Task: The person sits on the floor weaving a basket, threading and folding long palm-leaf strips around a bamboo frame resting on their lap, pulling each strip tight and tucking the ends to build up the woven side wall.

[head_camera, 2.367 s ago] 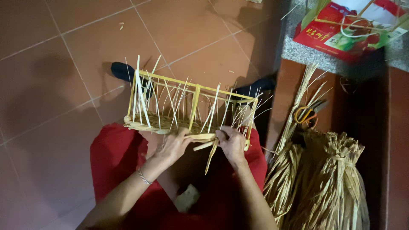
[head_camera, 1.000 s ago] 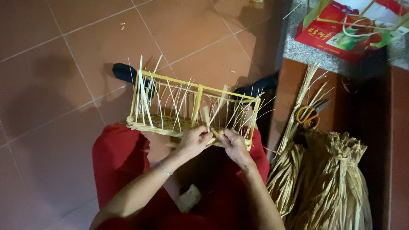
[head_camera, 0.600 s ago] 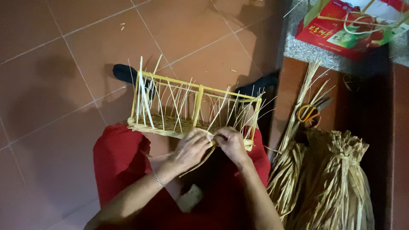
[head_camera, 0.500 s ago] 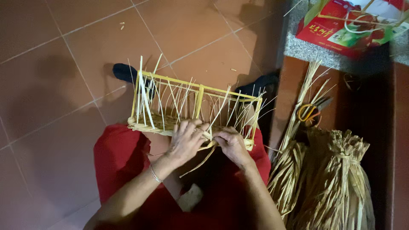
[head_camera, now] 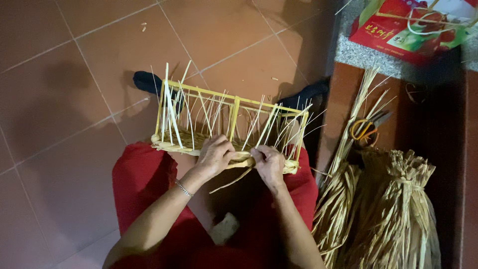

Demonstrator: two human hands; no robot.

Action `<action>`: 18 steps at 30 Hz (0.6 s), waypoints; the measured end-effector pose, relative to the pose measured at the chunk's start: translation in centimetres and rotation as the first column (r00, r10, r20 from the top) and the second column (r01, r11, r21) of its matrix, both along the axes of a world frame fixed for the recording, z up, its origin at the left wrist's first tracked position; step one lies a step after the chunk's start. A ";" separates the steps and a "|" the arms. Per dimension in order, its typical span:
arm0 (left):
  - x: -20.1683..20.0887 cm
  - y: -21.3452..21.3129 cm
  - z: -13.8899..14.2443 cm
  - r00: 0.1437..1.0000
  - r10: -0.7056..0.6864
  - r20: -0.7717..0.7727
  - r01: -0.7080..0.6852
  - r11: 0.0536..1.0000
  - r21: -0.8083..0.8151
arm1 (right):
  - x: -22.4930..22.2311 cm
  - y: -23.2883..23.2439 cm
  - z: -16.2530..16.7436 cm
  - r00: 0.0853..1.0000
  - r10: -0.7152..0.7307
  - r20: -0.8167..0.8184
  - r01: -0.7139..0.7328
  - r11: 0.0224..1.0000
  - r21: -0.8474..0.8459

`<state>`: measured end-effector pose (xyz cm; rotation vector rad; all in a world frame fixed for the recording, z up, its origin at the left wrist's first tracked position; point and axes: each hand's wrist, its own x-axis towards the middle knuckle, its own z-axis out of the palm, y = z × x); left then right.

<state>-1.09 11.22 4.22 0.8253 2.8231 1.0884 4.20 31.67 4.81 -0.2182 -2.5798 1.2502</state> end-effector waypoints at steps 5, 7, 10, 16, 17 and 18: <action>-0.4 -0.2 0.1 0.999 0.004 0.046 -0.008 0.995 0.103 | -0.4 -0.9 0.8 0.998 -0.002 -0.063 0.009 0.993 0.115; -0.4 -0.3 0.1 1.000 -0.009 -0.030 0.013 0.990 0.141 | 0.1 -1.4 1.4 0.997 -0.074 -0.005 0.074 0.987 0.145; 0.0 -0.3 0.2 0.999 -0.038 0.005 0.037 0.992 0.122 | 2.5 -0.5 1.9 0.985 -0.025 -0.173 -0.019 0.967 -0.252; 1.4 0.2 0.8 0.997 -0.002 0.072 0.006 0.999 -0.048 | 9.8 9.0 0.0 0.932 -0.348 -0.104 0.287 0.881 -0.376; 1.5 0.3 0.9 0.999 -0.010 0.035 0.011 1.000 -0.021 | 11.2 11.0 -0.2 0.895 -0.444 -0.038 0.421 0.870 -0.258; 1.7 0.4 1.1 1.000 -0.017 -0.002 0.017 1.000 0.005 | 12.7 13.0 -0.3 0.841 -0.541 0.018 0.539 0.832 -0.131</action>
